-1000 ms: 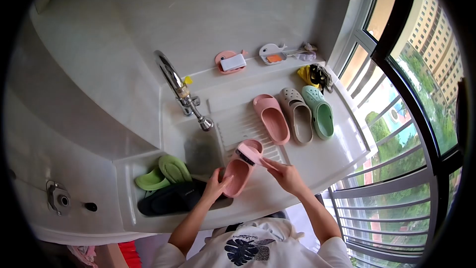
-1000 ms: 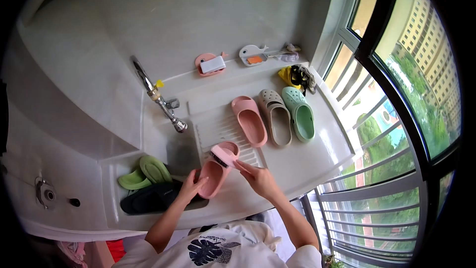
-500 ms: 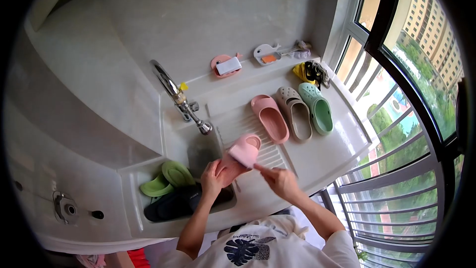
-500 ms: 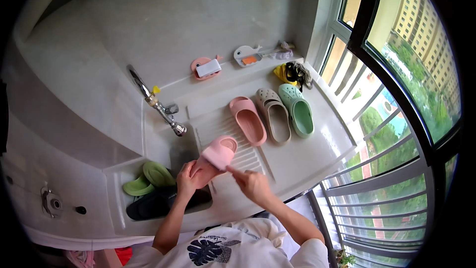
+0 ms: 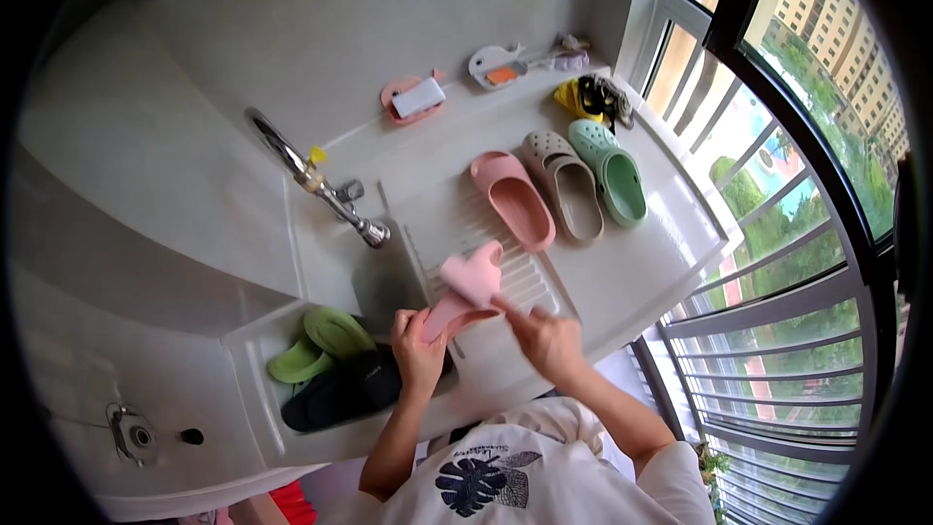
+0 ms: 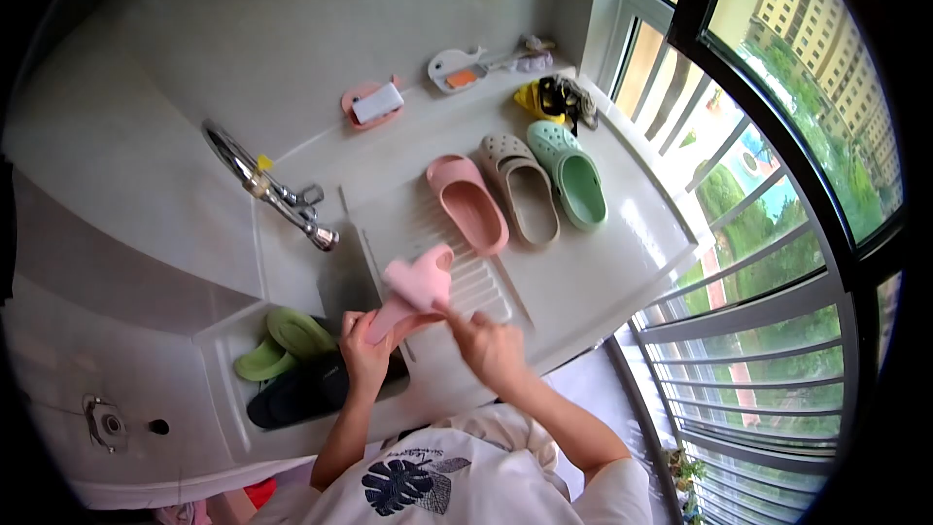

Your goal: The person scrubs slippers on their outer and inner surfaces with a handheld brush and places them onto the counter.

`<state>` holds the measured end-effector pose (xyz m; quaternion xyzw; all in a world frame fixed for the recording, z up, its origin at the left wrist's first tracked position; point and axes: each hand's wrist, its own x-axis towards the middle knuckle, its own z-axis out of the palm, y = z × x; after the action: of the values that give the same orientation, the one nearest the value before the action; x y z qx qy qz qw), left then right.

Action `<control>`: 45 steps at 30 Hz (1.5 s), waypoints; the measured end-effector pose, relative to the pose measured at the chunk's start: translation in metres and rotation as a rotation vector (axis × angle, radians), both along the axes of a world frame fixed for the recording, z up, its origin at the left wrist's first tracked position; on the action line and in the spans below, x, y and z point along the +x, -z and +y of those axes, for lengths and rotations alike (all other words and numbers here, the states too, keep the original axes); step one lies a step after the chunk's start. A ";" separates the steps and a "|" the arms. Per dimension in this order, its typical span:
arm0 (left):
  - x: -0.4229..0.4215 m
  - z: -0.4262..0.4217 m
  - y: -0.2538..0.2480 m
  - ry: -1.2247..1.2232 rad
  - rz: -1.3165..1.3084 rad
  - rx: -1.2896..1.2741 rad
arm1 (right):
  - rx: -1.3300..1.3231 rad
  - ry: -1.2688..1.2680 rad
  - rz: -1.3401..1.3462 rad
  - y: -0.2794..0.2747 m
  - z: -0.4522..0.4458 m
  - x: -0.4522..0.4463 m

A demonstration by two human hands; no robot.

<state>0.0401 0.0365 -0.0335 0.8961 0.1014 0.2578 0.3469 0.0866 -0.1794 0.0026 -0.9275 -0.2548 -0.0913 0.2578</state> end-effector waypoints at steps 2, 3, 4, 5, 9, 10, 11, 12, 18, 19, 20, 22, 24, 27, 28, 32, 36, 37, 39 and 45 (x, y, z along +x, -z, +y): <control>0.000 -0.004 0.002 0.001 -0.021 -0.027 | 0.069 0.109 -0.009 -0.001 -0.003 0.011; 0.003 -0.005 0.000 -0.002 -0.017 -0.031 | 0.065 0.106 -0.006 -0.001 0.000 0.005; 0.003 -0.007 -0.005 -0.003 -0.011 -0.040 | 0.045 0.054 0.013 -0.002 0.005 -0.010; 0.003 -0.007 -0.007 0.000 -0.005 -0.047 | 0.027 0.004 0.031 -0.004 0.009 -0.023; 0.001 -0.004 -0.005 0.020 -0.020 -0.076 | -0.055 -0.104 0.018 -0.012 0.004 -0.026; 0.000 -0.005 -0.006 0.016 -0.031 -0.074 | 0.014 -0.030 0.009 -0.006 0.004 -0.014; 0.000 -0.005 -0.007 0.013 -0.045 -0.071 | 0.022 0.048 0.022 -0.004 0.001 -0.002; -0.001 -0.005 -0.007 0.013 -0.048 -0.061 | 0.016 0.069 0.031 -0.005 0.002 -0.002; -0.003 -0.001 -0.005 0.020 -0.040 -0.089 | -0.029 -0.146 0.015 -0.010 0.012 -0.035; -0.004 -0.001 -0.005 0.016 -0.039 -0.089 | -0.044 -0.097 0.011 -0.009 0.010 -0.027; -0.006 -0.001 -0.005 0.009 -0.039 -0.090 | 0.041 -0.017 -0.023 0.006 0.008 -0.014; -0.005 -0.002 -0.006 0.004 -0.049 -0.093 | 0.029 0.099 0.015 -0.005 0.007 0.000; -0.004 -0.002 -0.007 -0.002 -0.034 -0.094 | 0.009 0.035 -0.005 -0.006 0.008 -0.012; -0.004 0.001 -0.003 0.012 -0.027 -0.090 | -0.009 -0.149 0.019 -0.009 0.008 -0.025; -0.005 0.002 -0.001 0.016 -0.024 -0.087 | -0.008 -0.066 0.017 -0.006 0.006 -0.013; -0.005 0.002 0.001 0.015 -0.024 -0.116 | 0.294 0.232 0.233 0.011 0.009 0.060; -0.002 0.002 -0.001 0.032 0.011 -0.049 | 0.553 0.173 0.230 0.070 0.035 0.111; -0.002 0.002 -0.003 0.043 0.021 -0.015 | 0.651 0.150 0.240 0.090 0.043 0.120; -0.004 0.005 -0.003 0.070 0.062 -0.009 | 0.750 0.120 0.244 0.094 0.046 0.129; -0.004 0.009 0.003 0.080 0.134 -0.052 | 0.798 0.323 0.476 0.062 0.034 0.138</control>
<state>0.0362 0.0452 -0.0364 0.9053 0.0954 0.1803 0.3726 0.2245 -0.1453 -0.0598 -0.7791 0.0130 -0.0060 0.6267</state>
